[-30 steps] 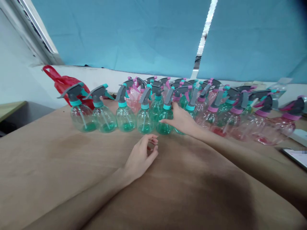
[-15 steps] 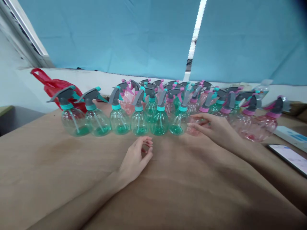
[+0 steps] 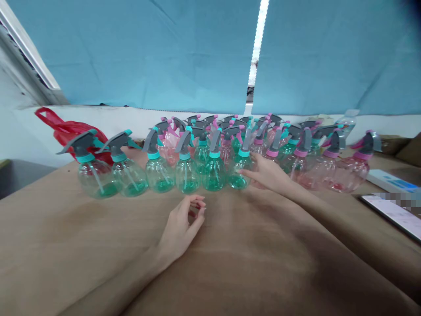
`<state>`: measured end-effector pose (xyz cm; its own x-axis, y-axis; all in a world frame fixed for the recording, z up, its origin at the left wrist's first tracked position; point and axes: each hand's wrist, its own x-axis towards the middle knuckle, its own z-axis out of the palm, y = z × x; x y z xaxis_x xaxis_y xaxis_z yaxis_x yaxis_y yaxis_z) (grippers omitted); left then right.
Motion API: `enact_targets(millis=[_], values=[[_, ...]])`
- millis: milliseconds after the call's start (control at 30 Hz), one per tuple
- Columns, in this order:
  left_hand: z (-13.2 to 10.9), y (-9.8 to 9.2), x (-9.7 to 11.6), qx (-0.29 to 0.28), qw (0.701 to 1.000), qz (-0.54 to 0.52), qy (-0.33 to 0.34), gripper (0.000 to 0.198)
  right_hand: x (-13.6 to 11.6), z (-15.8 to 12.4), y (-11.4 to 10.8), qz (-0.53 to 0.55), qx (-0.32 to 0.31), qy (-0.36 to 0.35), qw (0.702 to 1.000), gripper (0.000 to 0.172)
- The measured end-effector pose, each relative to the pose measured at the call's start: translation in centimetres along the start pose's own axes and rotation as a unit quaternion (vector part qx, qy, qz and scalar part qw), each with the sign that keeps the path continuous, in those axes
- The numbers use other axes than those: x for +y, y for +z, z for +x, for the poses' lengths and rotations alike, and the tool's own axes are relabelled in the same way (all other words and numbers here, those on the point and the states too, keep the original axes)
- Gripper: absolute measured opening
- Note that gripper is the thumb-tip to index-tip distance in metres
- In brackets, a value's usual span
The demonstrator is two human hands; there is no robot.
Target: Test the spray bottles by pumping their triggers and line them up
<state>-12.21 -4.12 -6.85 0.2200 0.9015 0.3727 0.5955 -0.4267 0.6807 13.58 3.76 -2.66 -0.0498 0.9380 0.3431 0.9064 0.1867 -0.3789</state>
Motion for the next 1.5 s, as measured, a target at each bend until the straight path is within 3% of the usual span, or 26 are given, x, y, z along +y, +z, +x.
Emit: enact_targets(millis=[167,400,1167,1500], values=[[-0.1,0.0,-0.1,0.002,1.0,-0.001,0.009,0.013,-0.1,0.8,0.7,-0.011,-0.019,0.012,1.0,0.055],[-0.2,0.0,-0.2,-0.016,1.0,0.004,0.0,0.012,-0.1,0.7,0.9,-0.029,-0.028,0.015,0.999,0.069],[0.4,0.1,-0.8,-0.008,0.999,-0.009,-0.052,0.019,-0.5,-0.8,1.2,0.011,-0.019,0.021,1.0,0.078],[0.9,0.9,0.0,-0.01,0.999,-0.015,-0.048,0.02,-0.7,-2.7,0.0,-0.017,-0.035,0.0,0.999,0.077]])
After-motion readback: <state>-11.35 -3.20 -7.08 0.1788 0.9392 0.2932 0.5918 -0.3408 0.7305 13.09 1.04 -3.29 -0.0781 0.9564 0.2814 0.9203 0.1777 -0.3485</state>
